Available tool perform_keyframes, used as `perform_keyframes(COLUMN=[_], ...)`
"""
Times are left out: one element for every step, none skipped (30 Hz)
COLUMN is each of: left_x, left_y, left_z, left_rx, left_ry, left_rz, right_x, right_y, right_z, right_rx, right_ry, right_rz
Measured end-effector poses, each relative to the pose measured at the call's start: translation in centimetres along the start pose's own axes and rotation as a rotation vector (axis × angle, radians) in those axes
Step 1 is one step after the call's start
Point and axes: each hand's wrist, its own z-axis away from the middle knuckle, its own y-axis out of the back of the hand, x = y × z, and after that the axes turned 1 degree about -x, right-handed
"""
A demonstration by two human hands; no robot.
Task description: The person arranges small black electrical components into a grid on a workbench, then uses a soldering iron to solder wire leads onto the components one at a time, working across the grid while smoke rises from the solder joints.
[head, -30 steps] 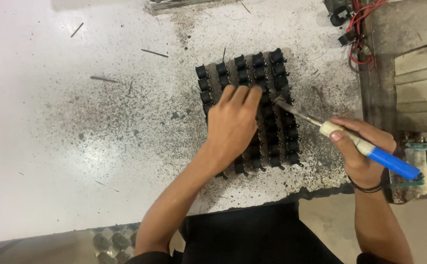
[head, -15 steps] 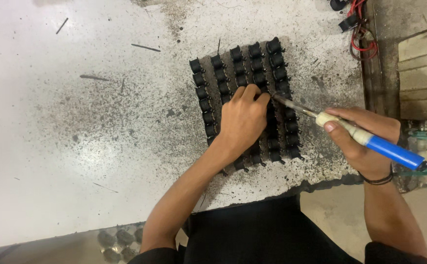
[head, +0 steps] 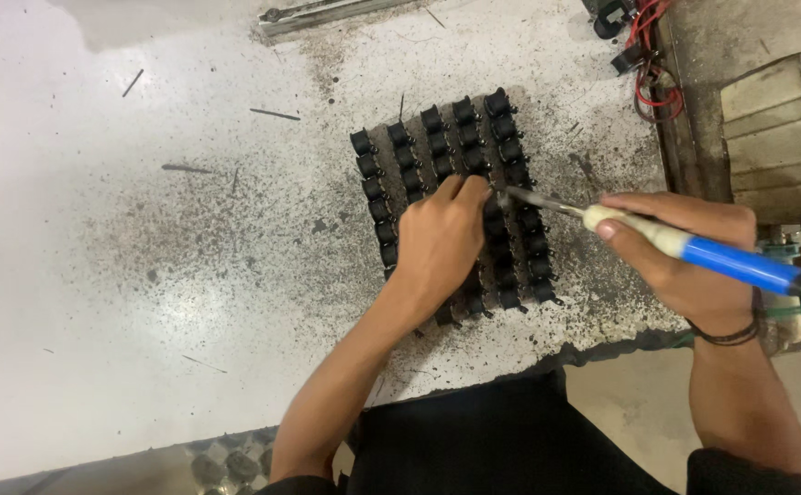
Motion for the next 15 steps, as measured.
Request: perform_keyframes(left_x=[0.0,0.1,0.2,0.3,0.2,0.2,0.2,0.0,-0.2,-0.6,-1.0,-1.2,-1.5,-1.6,-1.8], left_y=[1.1,1.9,2.4,2.6,2.6,2.2,1.5,0.8,0.1,-0.6,-1.2,-1.7,-2.0,-2.3,-2.4], left_z=[0.4,0.8,1.1,1.2,1.2,1.0,0.6,0.2,-0.2,-0.7,-1.1,-1.4,-1.6,-1.7,-1.8], left_rx=[0.018,0.031,0.062,0.101,0.140,0.126,0.111,0.095,0.062,0.031,0.000,-0.007,-0.012,-0.015,-0.010], left_ry=[0.021,0.046,0.021,-0.006,-0.040,-0.066,-0.088,-0.113,-0.094,-0.079,-0.063,-0.075,-0.087,-0.100,-0.101], left_rz=[0.035,0.072,0.048,0.023,-0.002,-0.037,-0.072,-0.105,-0.106,-0.108,-0.110,-0.122,-0.135,-0.149,-0.158], right_x=[0.5,1.1,1.7,2.3,2.9,3.2,3.6,3.8,4.0,4.1,4.1,4.1,4.1,4.1,4.0], right_y=[0.1,-0.2,-0.6,-0.9,-1.2,-1.3,-1.3,-1.3,-1.2,-1.2,-1.1,-1.1,-1.0,-1.0,-1.0], right_z=[0.6,1.4,2.2,2.9,3.6,4.4,5.0,5.5,5.8,6.0,6.1,6.1,6.1,6.1,6.0], right_rx=[0.041,0.081,0.113,0.145,0.161,0.174,0.180,0.186,0.190,0.194,0.197,0.197,0.197,0.197,0.197], right_ry=[-0.007,-0.039,-0.071,-0.095,-0.076,-0.059,-0.044,-0.030,-0.012,-0.005,0.002,-0.001,-0.004,-0.007,-0.010], right_rz=[-0.019,-0.088,-0.158,-0.226,-0.176,-0.127,-0.103,-0.079,-0.080,-0.079,-0.077,-0.074,-0.073,-0.073,-0.074])
